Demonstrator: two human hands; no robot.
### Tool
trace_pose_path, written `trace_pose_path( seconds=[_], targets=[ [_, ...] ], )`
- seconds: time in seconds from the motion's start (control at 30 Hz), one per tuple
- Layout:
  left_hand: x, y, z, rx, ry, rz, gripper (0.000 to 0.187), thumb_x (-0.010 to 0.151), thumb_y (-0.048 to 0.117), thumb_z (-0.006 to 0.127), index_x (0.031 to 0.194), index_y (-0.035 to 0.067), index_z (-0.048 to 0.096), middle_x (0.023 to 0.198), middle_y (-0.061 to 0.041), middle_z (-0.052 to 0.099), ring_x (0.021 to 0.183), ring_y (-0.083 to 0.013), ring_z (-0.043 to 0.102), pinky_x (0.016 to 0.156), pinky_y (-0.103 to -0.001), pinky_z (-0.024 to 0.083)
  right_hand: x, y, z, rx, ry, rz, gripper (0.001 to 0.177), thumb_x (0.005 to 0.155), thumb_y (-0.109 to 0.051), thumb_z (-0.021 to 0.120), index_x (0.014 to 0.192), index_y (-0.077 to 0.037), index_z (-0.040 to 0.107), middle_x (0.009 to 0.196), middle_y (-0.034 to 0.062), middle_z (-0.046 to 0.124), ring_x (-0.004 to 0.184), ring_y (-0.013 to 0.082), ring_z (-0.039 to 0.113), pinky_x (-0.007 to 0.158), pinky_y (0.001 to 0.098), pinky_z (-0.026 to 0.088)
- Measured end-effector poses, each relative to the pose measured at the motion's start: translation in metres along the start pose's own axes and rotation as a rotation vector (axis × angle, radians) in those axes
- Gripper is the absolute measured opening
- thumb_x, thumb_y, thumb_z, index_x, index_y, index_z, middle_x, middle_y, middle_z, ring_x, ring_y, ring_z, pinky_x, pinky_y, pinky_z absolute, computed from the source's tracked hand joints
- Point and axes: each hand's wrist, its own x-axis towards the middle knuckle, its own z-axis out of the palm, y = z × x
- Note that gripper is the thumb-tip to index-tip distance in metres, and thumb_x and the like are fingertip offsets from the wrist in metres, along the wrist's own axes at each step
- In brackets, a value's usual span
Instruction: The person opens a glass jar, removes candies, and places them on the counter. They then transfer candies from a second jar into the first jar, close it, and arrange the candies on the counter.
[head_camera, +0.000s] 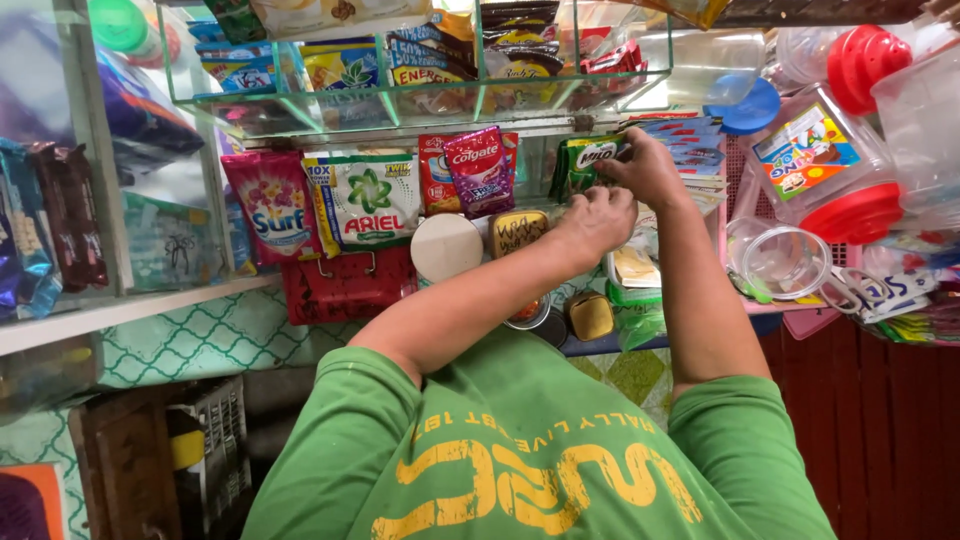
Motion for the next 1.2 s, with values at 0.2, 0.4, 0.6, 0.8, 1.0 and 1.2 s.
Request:
trace_pose_path(
  seconds=[0.2,0.4,0.6,0.8,1.0,1.2],
  targets=[
    [0.001,-0.005,-0.01,-0.014,-0.035,-0.084,0.02,0.077,0.011,0.032,0.076,0.005,0.051,0.076,-0.02,0.043,0.062,-0.0441,0.047,0.044,-0.054,0.041,-0.006,0.001,-0.001,0.06,0.004,0.005,0.045,0.07,-0.035,0.068,0.107,-0.013,0.052,0.085,0.01,0.062,0.09,0.0253,0.057,0.075,0.041,0.044],
    [0.048,-0.07,-0.074,-0.683,-0.809,-0.051,0.076,0.042,0.029,0.083,0.101,0.006,0.04,0.097,-0.013,0.042,0.089,-0.0362,0.051,0.065,-0.047,0.049,-0.01,-0.004,0.001,0.014,0.057,-0.08,0.049,0.074,-0.028,0.067,0.116,-0.013,0.049,0.086,0.0141,0.062,0.089,0.0313,0.056,0.073,0.0433,0.044],
    [0.077,-0.154,-0.104,-0.202,-1.08,-0.401,0.019,0.081,-0.005,0.048,0.1,-0.004,0.049,0.076,-0.012,0.053,0.063,-0.0216,0.056,0.056,-0.03,0.054,-0.025,-0.037,-0.012,0.191,0.035,0.047,0.052,0.071,-0.018,0.07,0.116,-0.007,0.047,0.091,0.0116,0.057,0.077,0.0204,0.056,0.067,0.0307,0.045],
    [0.017,-0.172,-0.042,0.282,-0.688,-0.192,0.016,0.056,0.0,0.063,0.064,0.014,0.063,0.06,-0.003,0.057,0.057,-0.022,0.053,0.037,-0.032,0.04,-0.029,-0.048,-0.015,0.26,0.041,0.108,0.051,0.069,-0.016,0.072,0.112,-0.007,0.047,0.092,0.0111,0.057,0.077,0.0199,0.057,0.065,0.03,0.048],
    [0.017,-0.177,-0.063,0.399,-0.388,-0.194,0.014,0.054,0.005,0.064,0.057,0.018,0.059,0.061,-0.002,0.053,0.061,-0.0202,0.052,0.056,-0.036,0.042,-0.031,-0.045,-0.016,0.27,0.044,0.114,0.064,0.065,-0.02,0.075,0.118,-0.007,0.043,0.087,0.0098,0.058,0.077,0.0192,0.057,0.064,0.0293,0.045],
    [0.017,-0.175,-0.084,0.23,-0.467,-0.204,0.014,0.054,0.001,0.068,0.059,0.012,0.061,0.071,-0.004,0.053,0.061,-0.0227,0.054,0.038,-0.033,0.043,-0.036,-0.048,-0.015,0.319,0.008,0.131,0.059,0.068,-0.018,0.072,0.117,-0.006,0.041,0.091,0.0113,0.058,0.08,0.019,0.058,0.067,0.0286,0.047]
  ],
)
